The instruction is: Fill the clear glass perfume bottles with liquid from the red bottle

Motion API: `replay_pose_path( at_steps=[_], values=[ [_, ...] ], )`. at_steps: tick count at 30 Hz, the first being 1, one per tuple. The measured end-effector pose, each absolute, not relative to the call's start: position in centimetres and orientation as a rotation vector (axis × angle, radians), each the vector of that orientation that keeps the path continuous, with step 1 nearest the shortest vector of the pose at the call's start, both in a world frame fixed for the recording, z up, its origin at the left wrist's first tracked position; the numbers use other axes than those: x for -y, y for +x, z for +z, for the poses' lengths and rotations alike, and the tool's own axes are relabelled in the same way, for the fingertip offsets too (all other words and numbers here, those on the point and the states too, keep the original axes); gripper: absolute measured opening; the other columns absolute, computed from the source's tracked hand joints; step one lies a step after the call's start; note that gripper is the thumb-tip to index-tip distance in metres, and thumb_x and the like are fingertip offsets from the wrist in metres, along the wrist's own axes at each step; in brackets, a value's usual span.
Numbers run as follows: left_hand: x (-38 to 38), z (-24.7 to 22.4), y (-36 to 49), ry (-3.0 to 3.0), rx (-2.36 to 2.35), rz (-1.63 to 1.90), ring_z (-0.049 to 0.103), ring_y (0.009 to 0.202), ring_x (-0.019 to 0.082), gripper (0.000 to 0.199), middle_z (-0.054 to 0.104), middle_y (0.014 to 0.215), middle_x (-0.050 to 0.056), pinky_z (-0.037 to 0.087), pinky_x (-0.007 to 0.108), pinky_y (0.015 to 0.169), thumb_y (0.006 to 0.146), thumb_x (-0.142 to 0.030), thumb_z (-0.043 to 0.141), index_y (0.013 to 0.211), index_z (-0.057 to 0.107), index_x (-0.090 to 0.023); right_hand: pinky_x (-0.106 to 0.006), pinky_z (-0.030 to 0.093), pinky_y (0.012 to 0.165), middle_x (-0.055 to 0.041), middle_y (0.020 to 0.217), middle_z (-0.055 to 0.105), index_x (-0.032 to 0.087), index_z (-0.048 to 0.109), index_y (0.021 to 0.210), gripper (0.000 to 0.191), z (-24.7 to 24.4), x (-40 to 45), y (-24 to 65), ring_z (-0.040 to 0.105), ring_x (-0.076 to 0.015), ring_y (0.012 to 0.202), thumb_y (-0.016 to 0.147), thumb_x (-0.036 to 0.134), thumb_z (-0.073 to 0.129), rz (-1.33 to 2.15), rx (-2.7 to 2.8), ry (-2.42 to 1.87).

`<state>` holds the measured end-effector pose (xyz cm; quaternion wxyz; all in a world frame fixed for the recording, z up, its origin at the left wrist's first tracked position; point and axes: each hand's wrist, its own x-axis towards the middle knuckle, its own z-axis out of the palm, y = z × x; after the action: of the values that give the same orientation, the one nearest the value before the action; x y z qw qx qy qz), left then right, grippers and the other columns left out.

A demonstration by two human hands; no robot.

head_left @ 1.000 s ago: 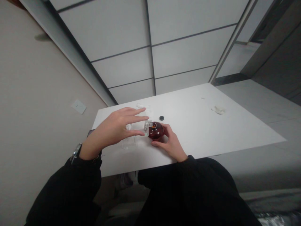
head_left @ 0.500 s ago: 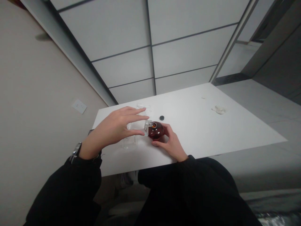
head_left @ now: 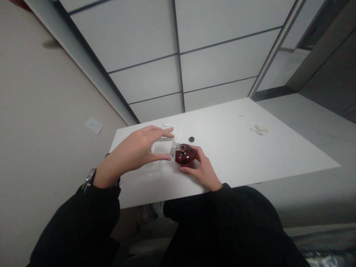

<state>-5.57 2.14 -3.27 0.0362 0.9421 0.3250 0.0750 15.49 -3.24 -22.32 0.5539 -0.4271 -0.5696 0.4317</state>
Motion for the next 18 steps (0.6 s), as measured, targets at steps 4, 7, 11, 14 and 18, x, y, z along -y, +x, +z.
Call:
replay_pose_path(
  at_steps=[4,7,11,14,18],
  values=[
    [-2.23,-3.39,-5.68,2.907,-0.973,0.261,0.065,0.132,0.027,0.055,0.069,0.146,0.008,0.05,0.04,0.114,0.092,-0.056,0.075,0.135,0.067,-0.023,-0.054,0.049,0.116,-0.0107,0.14,0.067,0.029,0.053,0.137,0.077,-22.4,3.21,15.5,0.065,-0.0314,0.132,0.072,0.039,0.094,1.028,1.343,-1.004],
    [-2.27,-3.41,-5.7,2.914,-0.966,0.278,0.065,0.131,0.027,0.056,0.069,0.146,0.008,0.051,0.039,0.112,0.091,-0.055,0.075,0.135,0.067,-0.022,-0.054,0.049,0.116,-0.0109,0.14,0.067,0.028,0.053,0.136,0.078,-22.39,3.21,15.48,0.065,-0.0313,0.132,0.071,0.039,0.095,1.036,1.337,-1.0],
    [-2.27,-3.2,-5.61,2.926,-0.97,0.262,0.066,0.13,0.027,0.057,0.069,0.146,0.009,0.051,0.039,0.111,0.09,-0.054,0.077,0.135,0.067,-0.021,-0.053,0.049,0.116,-0.0111,0.141,0.067,0.028,0.052,0.136,0.078,-22.38,3.23,15.47,0.065,-0.0309,0.132,0.072,0.038,0.095,1.043,1.336,-1.004],
    [-2.25,-2.93,-5.48,2.925,-0.977,0.231,0.065,0.131,0.027,0.056,0.068,0.147,0.009,0.051,0.039,0.112,0.09,-0.053,0.078,0.134,0.067,-0.021,-0.054,0.049,0.116,-0.0114,0.141,0.067,0.028,0.052,0.136,0.078,-22.44,3.25,15.48,0.065,-0.0313,0.132,0.072,0.039,0.095,1.034,1.342,-1.003],
    [-2.22,-2.66,-5.32,2.923,-1.002,0.183,0.064,0.132,0.028,0.055,0.067,0.147,0.008,0.049,0.039,0.113,0.09,-0.05,0.079,0.135,0.067,-0.021,-0.052,0.048,0.116,-0.0112,0.142,0.066,0.028,0.053,0.136,0.078,-22.48,3.27,15.5,0.064,-0.0311,0.133,0.072,0.039,0.095,1.025,1.345,-0.998]
  ],
)
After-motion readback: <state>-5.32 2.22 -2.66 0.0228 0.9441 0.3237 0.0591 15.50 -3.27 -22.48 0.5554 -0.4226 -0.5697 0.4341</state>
